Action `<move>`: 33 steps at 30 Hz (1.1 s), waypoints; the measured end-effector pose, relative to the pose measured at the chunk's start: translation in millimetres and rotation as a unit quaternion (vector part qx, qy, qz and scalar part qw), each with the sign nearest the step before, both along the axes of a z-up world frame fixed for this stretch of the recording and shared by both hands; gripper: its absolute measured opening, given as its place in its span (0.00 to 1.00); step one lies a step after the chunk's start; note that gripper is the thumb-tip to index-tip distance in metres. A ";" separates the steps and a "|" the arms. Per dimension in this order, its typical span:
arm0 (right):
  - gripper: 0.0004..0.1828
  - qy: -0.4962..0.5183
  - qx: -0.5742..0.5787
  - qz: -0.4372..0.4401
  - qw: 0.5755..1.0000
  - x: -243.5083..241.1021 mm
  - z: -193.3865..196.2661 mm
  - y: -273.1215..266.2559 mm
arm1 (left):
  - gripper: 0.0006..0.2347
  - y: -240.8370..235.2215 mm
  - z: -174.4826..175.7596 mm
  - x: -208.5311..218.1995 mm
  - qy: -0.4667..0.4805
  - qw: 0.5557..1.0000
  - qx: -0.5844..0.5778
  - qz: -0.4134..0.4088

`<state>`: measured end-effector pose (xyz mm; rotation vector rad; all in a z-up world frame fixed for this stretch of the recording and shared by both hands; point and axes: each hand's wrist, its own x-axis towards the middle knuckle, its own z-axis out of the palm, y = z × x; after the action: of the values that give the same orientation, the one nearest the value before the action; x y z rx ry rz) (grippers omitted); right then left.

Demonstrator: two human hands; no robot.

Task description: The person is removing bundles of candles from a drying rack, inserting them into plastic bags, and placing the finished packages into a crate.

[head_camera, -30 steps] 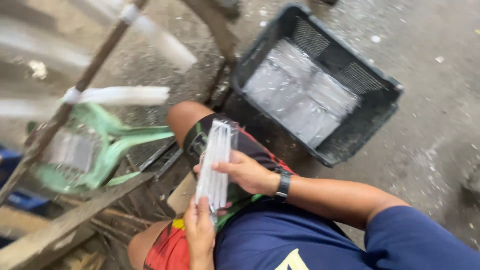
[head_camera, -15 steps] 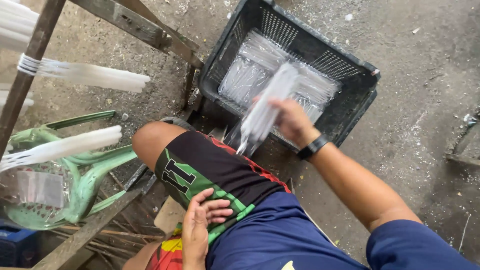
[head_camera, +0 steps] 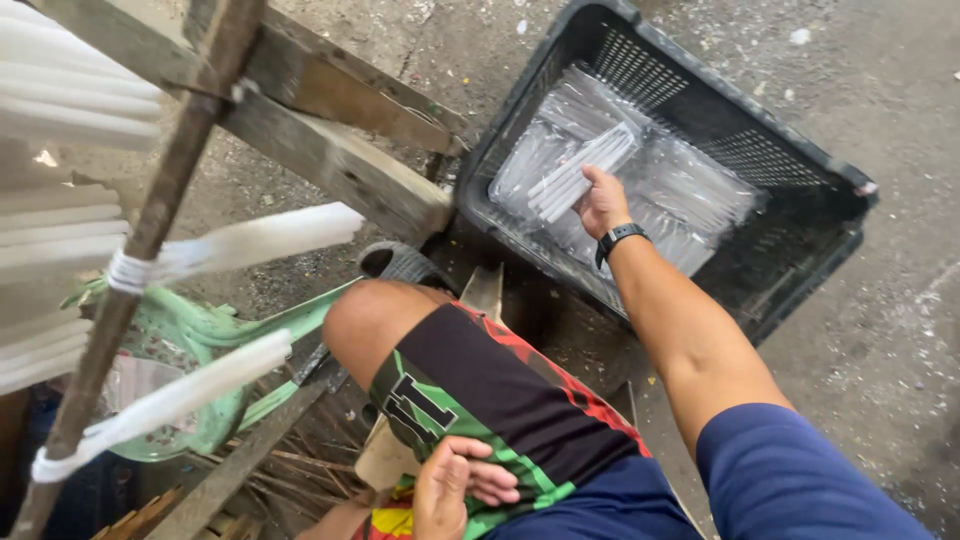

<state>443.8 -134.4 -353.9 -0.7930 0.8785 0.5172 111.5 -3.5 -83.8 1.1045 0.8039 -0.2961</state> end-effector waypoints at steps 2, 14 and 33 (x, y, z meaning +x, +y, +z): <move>0.11 -0.018 -0.013 0.044 0.999 4.0 -2.6 21.7 | 0.20 2.4 -0.8 2.0 0.002 1.000 -0.027 0.002; 0.34 0.140 -0.307 0.396 0.854 -8.5 -21.6 28.1 | 0.21 9.8 -0.2 10.1 0.122 0.987 -0.083 0.057; 0.09 -0.486 -0.276 0.461 0.689 -118.7 264.7 95.6 | 0.11 100.4 48.2 42.5 -0.188 0.786 0.377 0.453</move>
<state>325.1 -38.8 -89.3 -1.8598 -0.5001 0.5758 154.0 96.9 -35.6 1.2963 1.0183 1.1287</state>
